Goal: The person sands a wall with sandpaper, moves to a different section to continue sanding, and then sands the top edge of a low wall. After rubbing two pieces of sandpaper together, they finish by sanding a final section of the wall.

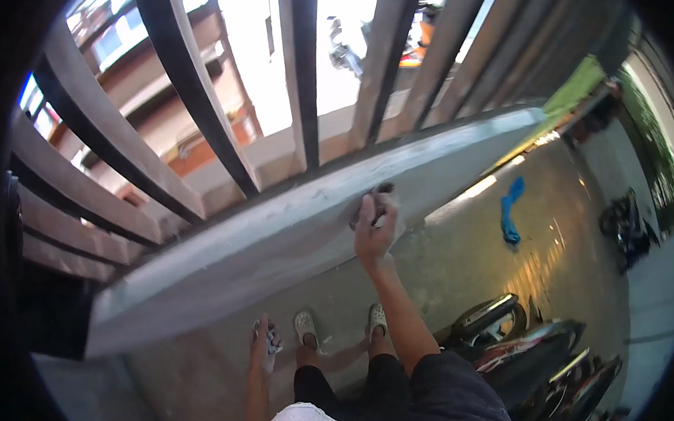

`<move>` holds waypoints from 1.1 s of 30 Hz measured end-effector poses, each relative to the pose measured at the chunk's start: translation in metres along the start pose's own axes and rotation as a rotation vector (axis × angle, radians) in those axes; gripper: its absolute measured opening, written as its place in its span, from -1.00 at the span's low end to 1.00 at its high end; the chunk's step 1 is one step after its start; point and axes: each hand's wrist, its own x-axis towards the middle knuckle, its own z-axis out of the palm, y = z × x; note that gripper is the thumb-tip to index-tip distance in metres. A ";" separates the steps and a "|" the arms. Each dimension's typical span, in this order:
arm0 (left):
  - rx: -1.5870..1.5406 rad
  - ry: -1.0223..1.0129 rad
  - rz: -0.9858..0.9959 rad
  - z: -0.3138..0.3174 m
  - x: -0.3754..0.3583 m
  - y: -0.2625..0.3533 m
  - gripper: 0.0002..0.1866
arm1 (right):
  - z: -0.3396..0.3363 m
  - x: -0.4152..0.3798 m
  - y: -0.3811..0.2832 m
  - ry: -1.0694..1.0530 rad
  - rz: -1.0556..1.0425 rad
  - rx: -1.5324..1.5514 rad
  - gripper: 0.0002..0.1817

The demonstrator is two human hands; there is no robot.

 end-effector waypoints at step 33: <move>0.672 -0.257 0.303 -0.078 0.274 -0.307 -0.55 | 0.069 -0.053 0.040 0.036 -1.447 -0.034 -0.80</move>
